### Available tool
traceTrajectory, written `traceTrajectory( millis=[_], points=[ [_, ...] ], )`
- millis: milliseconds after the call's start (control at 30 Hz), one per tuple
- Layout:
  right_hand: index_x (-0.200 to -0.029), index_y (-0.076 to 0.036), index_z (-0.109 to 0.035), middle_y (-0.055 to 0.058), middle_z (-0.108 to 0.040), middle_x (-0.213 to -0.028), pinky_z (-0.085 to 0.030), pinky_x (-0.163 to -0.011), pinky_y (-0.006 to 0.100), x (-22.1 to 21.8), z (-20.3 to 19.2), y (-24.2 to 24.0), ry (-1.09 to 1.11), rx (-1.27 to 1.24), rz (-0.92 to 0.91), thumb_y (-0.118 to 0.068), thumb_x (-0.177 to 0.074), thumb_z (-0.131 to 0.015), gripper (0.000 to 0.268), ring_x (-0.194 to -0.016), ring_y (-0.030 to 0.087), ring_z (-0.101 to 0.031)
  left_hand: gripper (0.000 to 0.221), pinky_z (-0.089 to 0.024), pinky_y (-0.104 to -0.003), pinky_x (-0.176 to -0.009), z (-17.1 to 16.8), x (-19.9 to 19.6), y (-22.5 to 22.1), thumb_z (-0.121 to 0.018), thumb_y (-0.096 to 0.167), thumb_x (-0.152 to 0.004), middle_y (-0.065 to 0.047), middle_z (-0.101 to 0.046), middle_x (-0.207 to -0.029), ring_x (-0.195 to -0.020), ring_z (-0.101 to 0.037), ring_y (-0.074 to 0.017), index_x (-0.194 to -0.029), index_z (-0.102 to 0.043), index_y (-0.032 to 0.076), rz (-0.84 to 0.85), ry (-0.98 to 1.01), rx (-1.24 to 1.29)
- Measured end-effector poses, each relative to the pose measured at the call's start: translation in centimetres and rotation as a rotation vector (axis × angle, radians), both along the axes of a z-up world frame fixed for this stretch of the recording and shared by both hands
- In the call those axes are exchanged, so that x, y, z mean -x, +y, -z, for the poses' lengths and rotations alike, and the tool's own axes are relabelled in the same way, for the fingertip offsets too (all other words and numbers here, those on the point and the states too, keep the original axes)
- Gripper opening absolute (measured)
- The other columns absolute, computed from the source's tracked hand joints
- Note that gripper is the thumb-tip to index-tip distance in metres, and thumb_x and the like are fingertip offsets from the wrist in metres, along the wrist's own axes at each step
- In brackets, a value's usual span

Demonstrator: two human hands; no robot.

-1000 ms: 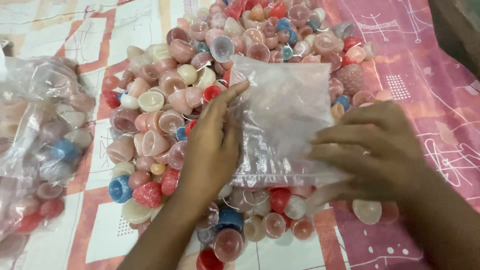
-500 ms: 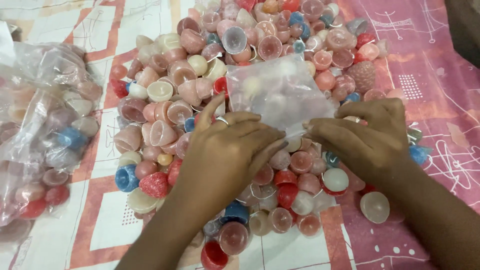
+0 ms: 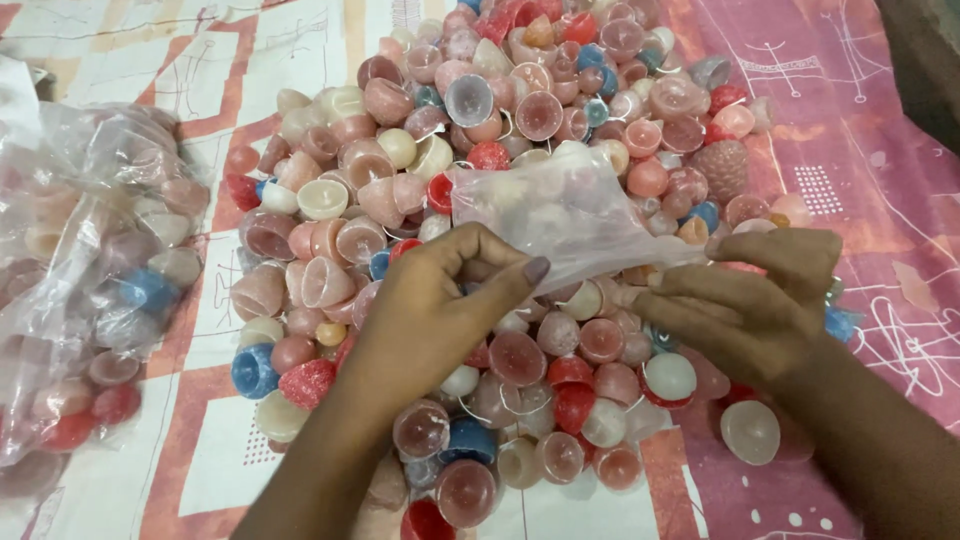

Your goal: The person sorts through a pile of small, colorful, cup-shaped candles on a patterned surface, selecting individual candles and placing them into a clear plastic bag.

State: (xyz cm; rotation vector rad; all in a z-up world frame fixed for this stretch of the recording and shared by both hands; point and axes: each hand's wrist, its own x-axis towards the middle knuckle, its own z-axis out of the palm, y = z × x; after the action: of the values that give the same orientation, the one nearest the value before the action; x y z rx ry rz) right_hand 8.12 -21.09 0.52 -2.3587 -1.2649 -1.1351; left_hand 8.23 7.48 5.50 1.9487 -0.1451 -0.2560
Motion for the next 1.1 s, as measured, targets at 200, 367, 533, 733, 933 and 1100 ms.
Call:
traceTrajectory(
  millis=[200, 367, 533, 733, 933, 1100],
  points=[
    [-0.106, -0.027, -0.080, -0.006, -0.069, -0.107, -0.042, -0.084, 0.035, -0.2, -0.8, 1.0, -0.015, -0.031, 0.011, -0.033, -0.081, -0.087, 0.027, -0.102, 0.022, -0.050, 0.023, -0.054, -0.022, -0.066, -0.2, 0.0, -0.3, -0.076, 0.025, -0.090, -0.001, -0.077, -0.085, -0.074, -0.065, -0.0032, -0.096, -0.074, 0.004, 0.038, -0.029, 0.147],
    [-0.105, -0.026, -0.079, -0.009, -0.070, -0.104, -0.039, -0.081, 0.040, 0.4, 0.0, 0.4, -0.027, 0.043, 0.077, -0.028, -0.077, -0.086, 0.029, -0.101, 0.021, -0.050, 0.023, -0.053, -0.024, -0.060, -0.5, 0.1, -0.8, -0.076, 0.027, -0.085, -0.003, -0.077, -0.080, -0.067, -0.064, -0.0059, -0.095, -0.076, 0.007, 0.058, 0.080, -0.033],
    [-0.109, -0.026, -0.080, -0.008, -0.071, -0.107, -0.040, -0.082, 0.033, 0.3, 0.9, 0.3, -0.044, 0.038, 0.008, -0.021, -0.082, -0.087, 0.028, -0.103, 0.019, -0.054, 0.016, -0.051, -0.024, -0.068, 1.1, 0.2, -0.5, -0.074, 0.019, -0.095, -0.005, -0.075, -0.088, -0.078, -0.065, -0.0078, -0.099, -0.070, 0.004, -0.080, -0.054, 0.361],
    [-0.111, -0.021, -0.082, -0.006, -0.076, -0.113, -0.042, -0.081, 0.031, 0.4, 0.8, 0.4, 0.148, 0.068, 0.036, -0.023, -0.082, -0.089, 0.029, -0.096, 0.009, -0.056, 0.015, -0.056, -0.037, -0.088, -0.9, 2.1, -0.4, -0.072, 0.004, -0.090, -0.005, -0.072, -0.112, -0.100, -0.070, -0.0224, -0.102, -0.067, 0.011, -0.116, -1.166, -0.445],
    [-0.109, -0.020, -0.077, -0.004, -0.071, -0.111, -0.045, -0.079, 0.029, 3.7, -2.2, 1.7, 0.049, 0.003, 0.117, -0.023, -0.090, -0.087, 0.021, -0.098, 0.018, -0.054, 0.037, -0.056, -0.038, -0.091, -0.3, 2.4, -0.9, -0.067, 0.010, -0.093, -0.004, -0.064, -0.135, -0.117, -0.064, -0.0264, -0.130, -0.070, 0.008, -0.073, -1.170, -0.672],
    [-0.109, -0.014, -0.072, 0.003, -0.071, -0.113, -0.047, -0.082, 0.041, 4.4, -3.0, 2.2, 0.098, -0.018, -0.089, -0.021, -0.083, -0.078, 0.027, -0.110, 0.026, -0.063, 0.042, -0.055, -0.036, -0.086, -0.5, 3.7, -2.1, -0.065, 0.010, -0.093, -0.005, -0.061, -0.138, -0.109, -0.063, -0.0247, -0.134, -0.069, 0.006, 0.002, -1.152, -0.595]
  ],
)
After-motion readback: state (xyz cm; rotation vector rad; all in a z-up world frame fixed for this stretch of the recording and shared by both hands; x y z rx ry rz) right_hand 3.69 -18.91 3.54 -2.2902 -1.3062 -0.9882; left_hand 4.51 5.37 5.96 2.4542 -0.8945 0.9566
